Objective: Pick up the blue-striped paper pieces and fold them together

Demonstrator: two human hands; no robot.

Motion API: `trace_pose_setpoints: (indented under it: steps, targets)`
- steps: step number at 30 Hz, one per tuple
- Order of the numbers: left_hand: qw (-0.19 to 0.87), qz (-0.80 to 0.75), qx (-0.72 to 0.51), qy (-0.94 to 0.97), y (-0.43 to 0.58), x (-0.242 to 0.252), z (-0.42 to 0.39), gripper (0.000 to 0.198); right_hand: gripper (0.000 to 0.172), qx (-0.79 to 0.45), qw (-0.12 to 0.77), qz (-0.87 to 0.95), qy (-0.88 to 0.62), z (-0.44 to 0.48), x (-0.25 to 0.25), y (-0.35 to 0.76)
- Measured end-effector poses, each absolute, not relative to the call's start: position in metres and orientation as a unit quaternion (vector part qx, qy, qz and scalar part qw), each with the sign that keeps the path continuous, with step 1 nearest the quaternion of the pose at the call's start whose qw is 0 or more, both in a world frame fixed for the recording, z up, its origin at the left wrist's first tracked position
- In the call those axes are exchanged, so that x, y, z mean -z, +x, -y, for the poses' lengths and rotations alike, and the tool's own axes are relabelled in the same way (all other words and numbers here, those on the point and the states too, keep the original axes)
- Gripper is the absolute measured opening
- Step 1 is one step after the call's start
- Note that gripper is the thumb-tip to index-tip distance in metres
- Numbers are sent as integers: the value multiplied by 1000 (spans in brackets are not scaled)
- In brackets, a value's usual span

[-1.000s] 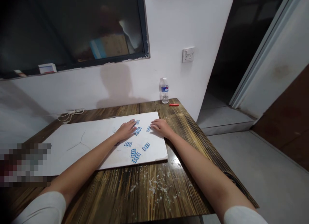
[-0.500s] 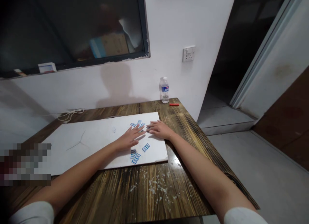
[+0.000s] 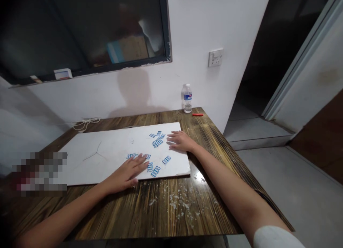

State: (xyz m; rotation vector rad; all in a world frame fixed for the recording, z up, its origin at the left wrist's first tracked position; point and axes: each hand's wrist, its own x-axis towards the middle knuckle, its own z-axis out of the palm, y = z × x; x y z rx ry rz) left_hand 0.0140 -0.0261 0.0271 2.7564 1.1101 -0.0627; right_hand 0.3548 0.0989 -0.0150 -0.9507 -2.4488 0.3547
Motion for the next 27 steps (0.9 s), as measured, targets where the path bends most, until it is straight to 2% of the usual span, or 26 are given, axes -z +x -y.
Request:
trace_pose_setpoints:
  steps: [6, 8, 12, 15, 21, 27]
  targets:
    - [53, -483, 26, 873, -4, -15, 10, 61, 91, -162, 169, 909, -345, -78, -3, 332]
    - [57, -477, 35, 876, -5, -16, 1, 58, 100, -171, 139, 917, -333, -73, -4, 326]
    - [57, -486, 38, 871, 2, -18, -16, 52, 106, -179, 112, 920, -329, -70, 1, 322]
    - [61, -499, 38, 864, 8, -17, -26, 54, 104, -178, 125, 914, -343, -71, 3, 322]
    - [31, -542, -83, 836, 1, -16, -26, 52, 62, -189, 171, 914, -315, -65, -13, 319]
    - [0, -519, -42, 854, -18, -17, 5, 47, 60, -188, 136, 946, -229, -42, -25, 292]
